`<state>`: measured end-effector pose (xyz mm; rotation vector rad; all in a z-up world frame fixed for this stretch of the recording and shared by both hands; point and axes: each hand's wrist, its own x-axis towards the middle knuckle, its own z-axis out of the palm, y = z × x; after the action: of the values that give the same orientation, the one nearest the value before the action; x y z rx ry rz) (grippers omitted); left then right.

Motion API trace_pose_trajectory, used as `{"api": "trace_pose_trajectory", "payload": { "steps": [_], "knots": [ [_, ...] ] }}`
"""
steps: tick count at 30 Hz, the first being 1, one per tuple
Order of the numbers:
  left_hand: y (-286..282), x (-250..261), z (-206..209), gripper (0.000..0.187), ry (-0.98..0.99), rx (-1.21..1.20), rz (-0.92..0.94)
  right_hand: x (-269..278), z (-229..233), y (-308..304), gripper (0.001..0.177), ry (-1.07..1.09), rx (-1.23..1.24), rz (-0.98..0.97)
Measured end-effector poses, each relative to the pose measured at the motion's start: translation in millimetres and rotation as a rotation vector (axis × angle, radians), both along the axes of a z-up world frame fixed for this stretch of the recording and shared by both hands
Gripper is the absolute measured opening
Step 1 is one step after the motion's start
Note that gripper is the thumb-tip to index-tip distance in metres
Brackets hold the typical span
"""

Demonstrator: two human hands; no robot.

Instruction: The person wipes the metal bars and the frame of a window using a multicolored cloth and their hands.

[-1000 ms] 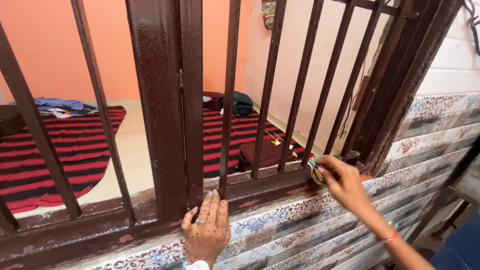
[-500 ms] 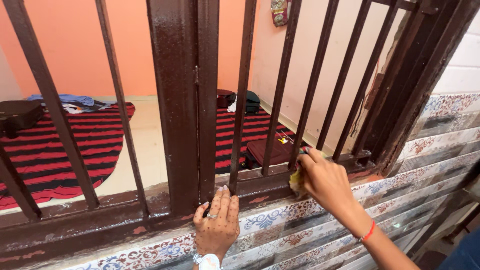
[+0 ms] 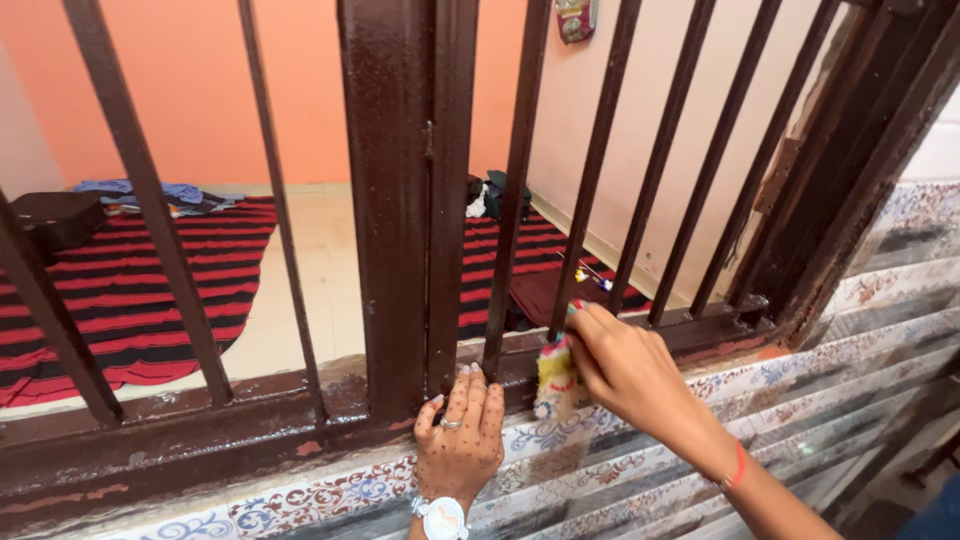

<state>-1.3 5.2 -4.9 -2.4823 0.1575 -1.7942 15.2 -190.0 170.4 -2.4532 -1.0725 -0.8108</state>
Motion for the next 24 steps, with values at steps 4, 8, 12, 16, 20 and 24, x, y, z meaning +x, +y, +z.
{"api": "trace_pose_trajectory", "payload": {
  "steps": [4,8,12,16,20,24],
  "knots": [
    [1.1,-0.5,2.7,0.036,-0.001,0.000,0.000,-19.7,2.0,-5.0,0.016,0.107,0.003,0.017],
    [0.6,-2.2,2.8,0.033,0.010,-0.004,0.004,-26.6,-10.2,21.6,0.030,-0.231,0.014,0.122],
    [1.7,-4.2,3.4,0.032,-0.009,0.005,-0.011,-13.2,-25.5,40.5,0.039,-0.318,-0.017,0.151],
    [1.3,-3.3,3.8,0.033,-0.010,0.005,0.003,-7.1,-38.4,20.3,0.035,-0.138,0.031,0.241],
    [1.3,-2.8,3.8,0.031,-0.028,0.007,0.007,-11.4,-48.7,-5.4,0.025,0.160,0.149,0.271],
    [1.1,-3.2,4.9,0.034,-0.029,-0.002,0.004,-6.9,-52.5,-18.9,0.030,-0.092,0.108,0.026]
  ]
}}
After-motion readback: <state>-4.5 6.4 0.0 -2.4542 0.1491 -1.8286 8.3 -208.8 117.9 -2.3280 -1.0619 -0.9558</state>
